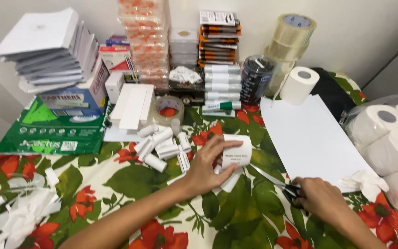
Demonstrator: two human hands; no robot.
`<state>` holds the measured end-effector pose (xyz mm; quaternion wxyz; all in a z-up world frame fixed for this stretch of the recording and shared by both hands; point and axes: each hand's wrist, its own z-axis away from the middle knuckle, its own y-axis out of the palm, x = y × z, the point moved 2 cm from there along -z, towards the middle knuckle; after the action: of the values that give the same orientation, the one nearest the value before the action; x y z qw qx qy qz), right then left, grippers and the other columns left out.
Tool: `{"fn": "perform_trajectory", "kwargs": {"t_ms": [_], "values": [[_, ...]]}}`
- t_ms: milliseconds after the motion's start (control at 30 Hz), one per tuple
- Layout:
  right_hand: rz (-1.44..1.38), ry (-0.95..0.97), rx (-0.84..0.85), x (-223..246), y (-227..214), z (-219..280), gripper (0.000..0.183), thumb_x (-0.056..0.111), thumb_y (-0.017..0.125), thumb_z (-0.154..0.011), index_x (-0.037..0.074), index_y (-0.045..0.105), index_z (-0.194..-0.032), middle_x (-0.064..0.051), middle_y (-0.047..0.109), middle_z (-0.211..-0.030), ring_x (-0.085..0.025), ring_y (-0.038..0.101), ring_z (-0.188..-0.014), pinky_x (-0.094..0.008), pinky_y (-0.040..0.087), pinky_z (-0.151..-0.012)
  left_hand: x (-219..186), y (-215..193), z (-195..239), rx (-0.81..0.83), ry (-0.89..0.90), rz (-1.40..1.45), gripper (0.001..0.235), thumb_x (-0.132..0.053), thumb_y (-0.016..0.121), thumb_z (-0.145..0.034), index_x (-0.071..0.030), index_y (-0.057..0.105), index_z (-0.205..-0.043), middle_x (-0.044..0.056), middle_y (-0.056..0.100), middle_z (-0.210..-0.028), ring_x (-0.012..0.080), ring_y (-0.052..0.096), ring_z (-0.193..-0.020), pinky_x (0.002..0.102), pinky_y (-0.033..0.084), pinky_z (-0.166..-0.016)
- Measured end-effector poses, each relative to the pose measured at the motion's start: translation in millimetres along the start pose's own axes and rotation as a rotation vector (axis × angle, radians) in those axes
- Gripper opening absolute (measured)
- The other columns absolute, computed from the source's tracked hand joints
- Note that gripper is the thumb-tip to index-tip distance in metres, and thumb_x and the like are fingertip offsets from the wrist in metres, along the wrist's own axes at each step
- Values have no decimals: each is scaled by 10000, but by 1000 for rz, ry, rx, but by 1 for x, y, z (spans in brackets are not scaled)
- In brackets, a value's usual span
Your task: The person is using scissors to cut individual labels from a paper roll and then folding them by hand on a workspace filled with various supplies.
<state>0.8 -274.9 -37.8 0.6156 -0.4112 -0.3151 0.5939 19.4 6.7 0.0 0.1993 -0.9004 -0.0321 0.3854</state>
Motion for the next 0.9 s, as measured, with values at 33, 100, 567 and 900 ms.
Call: {"fn": "perform_trajectory", "kwargs": {"t_ms": [33,100,567,900], "values": [[-4,1,-7,3,-2,2,364,174,608,-861,255,517,-1204,90,719,-800,-11,653,-569,-109,511,-433,1,-1,0,1,7,-3,440,-210,658,-812,-145,527,-1227,37,542,-998,169,540,-883,348,526,-877],[101,-6,21,9,-7,6,121,200,569,-857,225,616,-966,113,635,-679,23,543,-471,-74,415,-359,5,-2,0,41,-32,26,489,-164,638,-806,-193,483,-1268,123,517,-1157,264,513,-1071,418,551,-883],[-464,-69,-26,-49,-26,13,411,154,840,-658,355,783,-1012,110,720,-692,-61,526,-529,-169,409,-571,6,-17,-9,77,-104,156,392,-187,601,-834,-146,535,-1219,103,490,-1053,144,500,-672,174,496,-497],[-683,-535,99,-40,-60,-11,671,197,1017,-481,208,829,-1125,-7,629,-668,-104,436,-492,-228,286,-485,-10,-7,-4,20,0,61,476,-128,648,-798,-137,497,-1249,97,570,-1098,231,542,-1013,367,462,-884]]}}
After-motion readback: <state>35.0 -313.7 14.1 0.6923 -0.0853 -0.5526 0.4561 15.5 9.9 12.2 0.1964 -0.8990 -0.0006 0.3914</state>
